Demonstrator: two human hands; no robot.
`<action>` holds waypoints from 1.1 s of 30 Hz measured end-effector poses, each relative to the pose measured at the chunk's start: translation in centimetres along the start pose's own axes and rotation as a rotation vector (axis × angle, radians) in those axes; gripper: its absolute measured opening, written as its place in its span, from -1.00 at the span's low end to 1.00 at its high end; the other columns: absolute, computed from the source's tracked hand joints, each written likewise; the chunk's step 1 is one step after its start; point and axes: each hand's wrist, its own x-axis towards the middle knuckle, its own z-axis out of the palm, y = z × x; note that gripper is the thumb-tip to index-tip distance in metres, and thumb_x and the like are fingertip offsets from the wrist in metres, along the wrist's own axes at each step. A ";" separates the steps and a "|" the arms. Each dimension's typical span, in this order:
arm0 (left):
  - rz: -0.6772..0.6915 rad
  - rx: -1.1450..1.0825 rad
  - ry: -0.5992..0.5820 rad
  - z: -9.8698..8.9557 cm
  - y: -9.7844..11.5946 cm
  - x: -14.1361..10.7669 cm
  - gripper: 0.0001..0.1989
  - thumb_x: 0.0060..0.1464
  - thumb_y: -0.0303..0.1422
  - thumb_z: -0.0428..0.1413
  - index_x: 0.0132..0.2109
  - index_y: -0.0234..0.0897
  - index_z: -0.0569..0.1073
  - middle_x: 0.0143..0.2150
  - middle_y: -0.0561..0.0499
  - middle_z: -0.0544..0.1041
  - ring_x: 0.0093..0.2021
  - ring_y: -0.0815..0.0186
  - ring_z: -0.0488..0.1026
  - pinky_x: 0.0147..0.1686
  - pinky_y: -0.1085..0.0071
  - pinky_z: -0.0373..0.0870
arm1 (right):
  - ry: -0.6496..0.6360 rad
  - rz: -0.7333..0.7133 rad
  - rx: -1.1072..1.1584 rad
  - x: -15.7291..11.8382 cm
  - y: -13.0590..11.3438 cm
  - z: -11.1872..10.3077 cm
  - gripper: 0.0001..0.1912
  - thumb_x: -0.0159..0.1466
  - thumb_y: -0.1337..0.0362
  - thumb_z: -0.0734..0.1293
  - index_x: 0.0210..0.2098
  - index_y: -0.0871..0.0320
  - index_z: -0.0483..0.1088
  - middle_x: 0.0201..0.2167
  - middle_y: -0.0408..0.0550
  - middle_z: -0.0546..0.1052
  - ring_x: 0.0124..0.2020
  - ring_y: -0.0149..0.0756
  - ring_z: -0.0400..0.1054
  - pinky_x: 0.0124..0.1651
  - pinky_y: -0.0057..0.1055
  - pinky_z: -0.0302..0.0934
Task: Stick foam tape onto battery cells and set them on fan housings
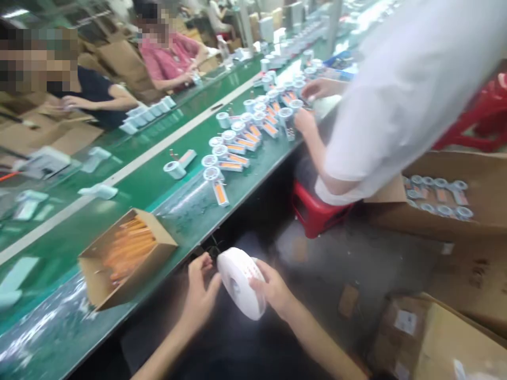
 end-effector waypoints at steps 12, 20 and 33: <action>0.387 0.446 -0.251 -4.4 -2.4 -6.4 -0.03 0.10 -0.03 0.27 0.51 0.00 -0.03 0.47 -0.32 0.13 0.40 -0.24 0.22 0.23 -0.22 0.42 | 0.447 -0.022 -0.267 -1.9 2.5 9.2 -0.39 0.32 -0.20 0.39 0.17 0.09 0.54 0.11 0.12 0.57 0.09 0.11 0.46 0.06 -0.15 0.44; 0.917 0.522 -0.162 -4.1 -1.0 -3.5 -0.35 0.26 -0.29 0.11 0.39 -0.43 0.14 0.16 -0.41 0.46 0.20 -0.15 0.40 0.12 -0.12 0.51 | 0.651 -0.351 -0.267 -2.6 2.0 11.0 -0.46 0.43 -0.15 0.29 -0.05 0.23 0.56 -0.28 0.01 0.56 -0.26 -0.19 0.39 -0.22 -0.37 0.34; 0.541 0.153 -0.680 2.3 1.0 -2.2 -0.03 0.10 -0.16 0.29 0.49 -0.24 -0.02 0.40 -0.33 0.30 0.35 -0.04 0.38 0.30 -0.01 0.38 | 0.707 -0.522 -0.531 -6.9 -0.1 8.3 -0.53 0.47 -0.10 0.24 0.04 0.12 0.54 -0.11 0.03 0.57 -0.10 -0.12 0.45 0.06 -0.31 0.36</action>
